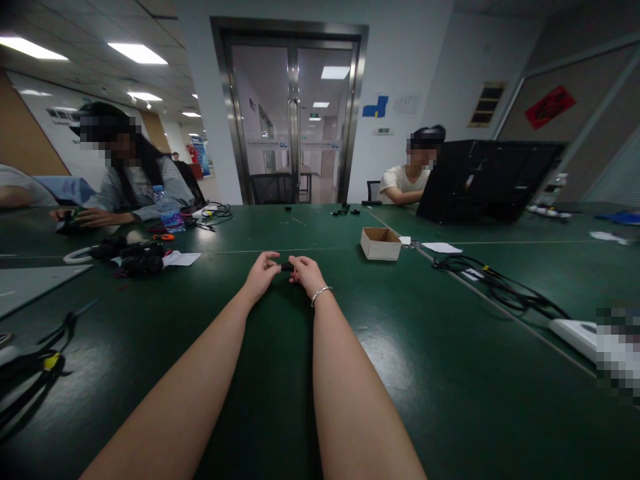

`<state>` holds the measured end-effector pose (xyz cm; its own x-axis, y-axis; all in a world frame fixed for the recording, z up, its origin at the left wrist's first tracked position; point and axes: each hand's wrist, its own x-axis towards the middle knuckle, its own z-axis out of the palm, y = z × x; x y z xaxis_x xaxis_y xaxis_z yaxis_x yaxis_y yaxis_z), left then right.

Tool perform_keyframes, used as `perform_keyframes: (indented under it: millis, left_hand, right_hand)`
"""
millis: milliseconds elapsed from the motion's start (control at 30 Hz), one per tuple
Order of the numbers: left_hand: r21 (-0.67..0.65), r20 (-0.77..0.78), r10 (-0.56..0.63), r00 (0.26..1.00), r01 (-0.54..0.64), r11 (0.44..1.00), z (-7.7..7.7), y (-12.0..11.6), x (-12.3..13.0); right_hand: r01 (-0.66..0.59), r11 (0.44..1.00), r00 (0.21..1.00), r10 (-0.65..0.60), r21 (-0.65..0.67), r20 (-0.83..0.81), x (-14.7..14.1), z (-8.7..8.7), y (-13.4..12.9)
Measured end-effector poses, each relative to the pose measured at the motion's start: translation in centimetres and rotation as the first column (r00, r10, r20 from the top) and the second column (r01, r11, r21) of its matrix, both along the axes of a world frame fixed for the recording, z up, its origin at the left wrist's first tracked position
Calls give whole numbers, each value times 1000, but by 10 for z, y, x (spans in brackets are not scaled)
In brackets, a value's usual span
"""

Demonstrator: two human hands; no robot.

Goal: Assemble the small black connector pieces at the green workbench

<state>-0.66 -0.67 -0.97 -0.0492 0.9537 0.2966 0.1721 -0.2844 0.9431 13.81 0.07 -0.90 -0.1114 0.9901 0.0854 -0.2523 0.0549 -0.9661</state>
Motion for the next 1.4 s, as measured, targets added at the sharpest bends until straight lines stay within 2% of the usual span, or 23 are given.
perform_keyframes:
  millis: [367, 533, 633, 700, 800, 967, 1167, 1300, 1400]
  left_hand:
    - [-105, 27, -40, 999, 43, 994, 6, -3, 1]
    - [-77, 14, -7, 1000, 8, 997, 7, -5, 1]
    - [-111, 38, -39, 999, 43, 993, 6, -3, 1]
    - [-95, 29, -69, 997, 72, 993, 5, -2, 2]
    - [-42, 16, -54, 998, 54, 998, 5, -3, 2]
    - [-77, 4, -106, 994, 106, 991, 3, -2, 2]
    - [-73, 5, -111, 994, 111, 991, 1, -1, 2]
    - [-16, -8, -94, 996, 94, 995, 0, -1, 2]
    - [-33, 0, -106, 994, 106, 994, 0, -1, 2]
  right_hand:
    - [-14, 1000, 1000, 14, -24, -3, 2, 3, -3]
    - [-14, 1000, 1000, 14, -24, -7, 2, 2, -2]
    - [-11, 1000, 1000, 11, -24, -15, 1, 1, 0]
    - [-2, 1000, 1000, 2, -20, -18, 1, 0, 0]
    - [3, 1000, 1000, -3, -22, -25, 1, -1, 0]
    - [-9, 1000, 1000, 8, -17, -26, 1, 0, 0]
    - [-9, 1000, 1000, 8, -12, -21, 1, 0, 0]
    - [3, 1000, 1000, -3, -25, -17, 1, 1, -1]
    - [-4, 1000, 1000, 4, -24, -17, 1, 1, -1]
